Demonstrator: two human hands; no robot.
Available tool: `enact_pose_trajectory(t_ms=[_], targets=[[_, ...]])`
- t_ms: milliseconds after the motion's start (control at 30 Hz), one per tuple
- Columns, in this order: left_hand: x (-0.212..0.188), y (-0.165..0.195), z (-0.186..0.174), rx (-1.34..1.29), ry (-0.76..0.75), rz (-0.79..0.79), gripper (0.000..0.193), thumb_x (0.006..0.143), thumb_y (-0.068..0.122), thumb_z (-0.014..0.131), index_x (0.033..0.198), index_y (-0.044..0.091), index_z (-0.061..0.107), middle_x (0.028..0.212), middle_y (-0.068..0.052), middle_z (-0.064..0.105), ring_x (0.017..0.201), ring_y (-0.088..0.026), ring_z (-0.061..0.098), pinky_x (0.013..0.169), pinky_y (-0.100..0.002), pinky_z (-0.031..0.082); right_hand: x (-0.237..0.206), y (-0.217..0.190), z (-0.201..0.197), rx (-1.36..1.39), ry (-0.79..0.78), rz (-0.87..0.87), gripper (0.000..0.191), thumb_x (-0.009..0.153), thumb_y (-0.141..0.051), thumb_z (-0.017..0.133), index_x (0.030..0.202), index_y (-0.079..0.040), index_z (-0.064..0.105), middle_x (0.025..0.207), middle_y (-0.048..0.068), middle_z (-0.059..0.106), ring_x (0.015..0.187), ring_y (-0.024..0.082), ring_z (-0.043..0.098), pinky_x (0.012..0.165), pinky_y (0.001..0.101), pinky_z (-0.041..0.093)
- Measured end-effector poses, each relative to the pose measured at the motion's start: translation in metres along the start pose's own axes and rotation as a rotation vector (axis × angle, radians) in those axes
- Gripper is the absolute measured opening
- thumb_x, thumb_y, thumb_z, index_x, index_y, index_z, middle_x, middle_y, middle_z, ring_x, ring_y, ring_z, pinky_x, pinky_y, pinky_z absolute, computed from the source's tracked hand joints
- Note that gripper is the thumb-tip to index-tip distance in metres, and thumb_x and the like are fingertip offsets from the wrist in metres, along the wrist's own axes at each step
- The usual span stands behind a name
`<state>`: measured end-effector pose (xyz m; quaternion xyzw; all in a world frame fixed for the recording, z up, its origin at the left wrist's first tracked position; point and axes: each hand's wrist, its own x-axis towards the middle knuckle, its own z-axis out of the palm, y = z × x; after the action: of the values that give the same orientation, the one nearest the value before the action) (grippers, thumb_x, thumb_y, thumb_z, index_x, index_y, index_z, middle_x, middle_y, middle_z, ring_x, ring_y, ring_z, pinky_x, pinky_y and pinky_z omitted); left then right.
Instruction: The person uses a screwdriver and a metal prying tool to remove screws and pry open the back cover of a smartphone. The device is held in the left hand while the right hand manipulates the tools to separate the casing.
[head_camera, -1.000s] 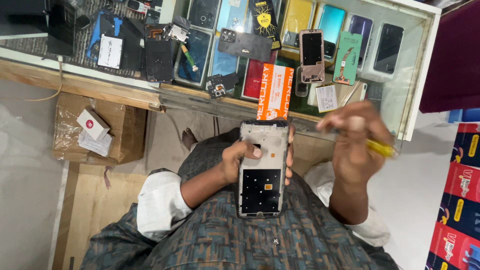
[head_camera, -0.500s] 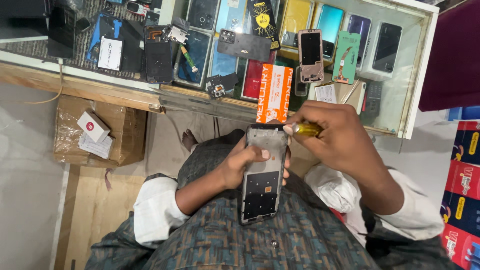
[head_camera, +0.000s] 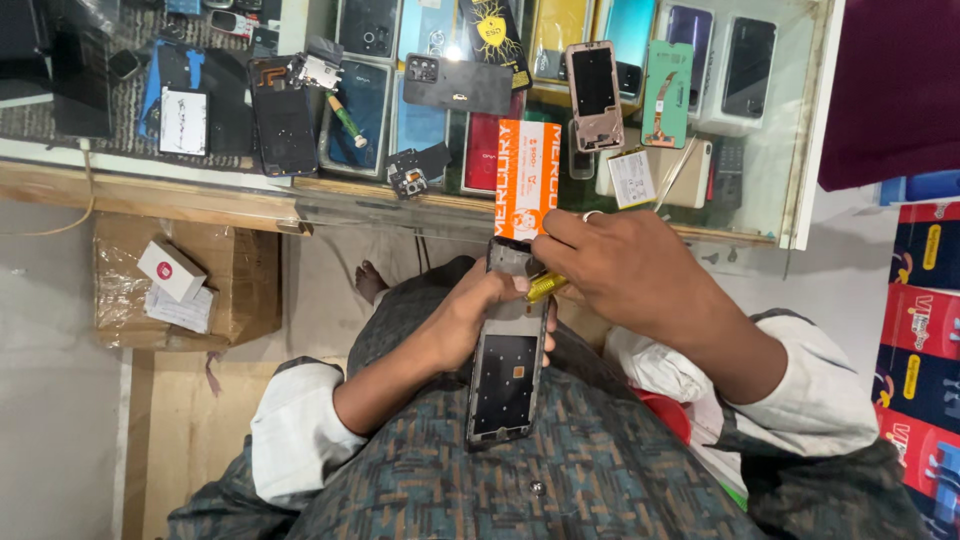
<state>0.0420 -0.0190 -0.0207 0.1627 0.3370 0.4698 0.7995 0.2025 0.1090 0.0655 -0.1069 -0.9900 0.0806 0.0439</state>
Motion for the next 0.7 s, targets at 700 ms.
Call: enact_pose_trajectory(t_ms=[700], targets=[[0.015, 0.013, -0.002, -0.237, -0.264, -0.018, 0.051, 0.097, 0.035, 0.054, 0.135, 0.002, 0.049, 0.109, -0.017, 0.063, 0.097, -0.028, 0.070, 0.088, -0.046, 0.061, -0.087, 0.013, 0.092, 1.127, 0.652, 0.870, 0.021, 0.092, -0.005, 0.077, 0.111, 0.003, 0.073, 0.091, 0.005, 0.070, 0.080, 0.005, 0.061, 0.070, 0.0196, 0.047]])
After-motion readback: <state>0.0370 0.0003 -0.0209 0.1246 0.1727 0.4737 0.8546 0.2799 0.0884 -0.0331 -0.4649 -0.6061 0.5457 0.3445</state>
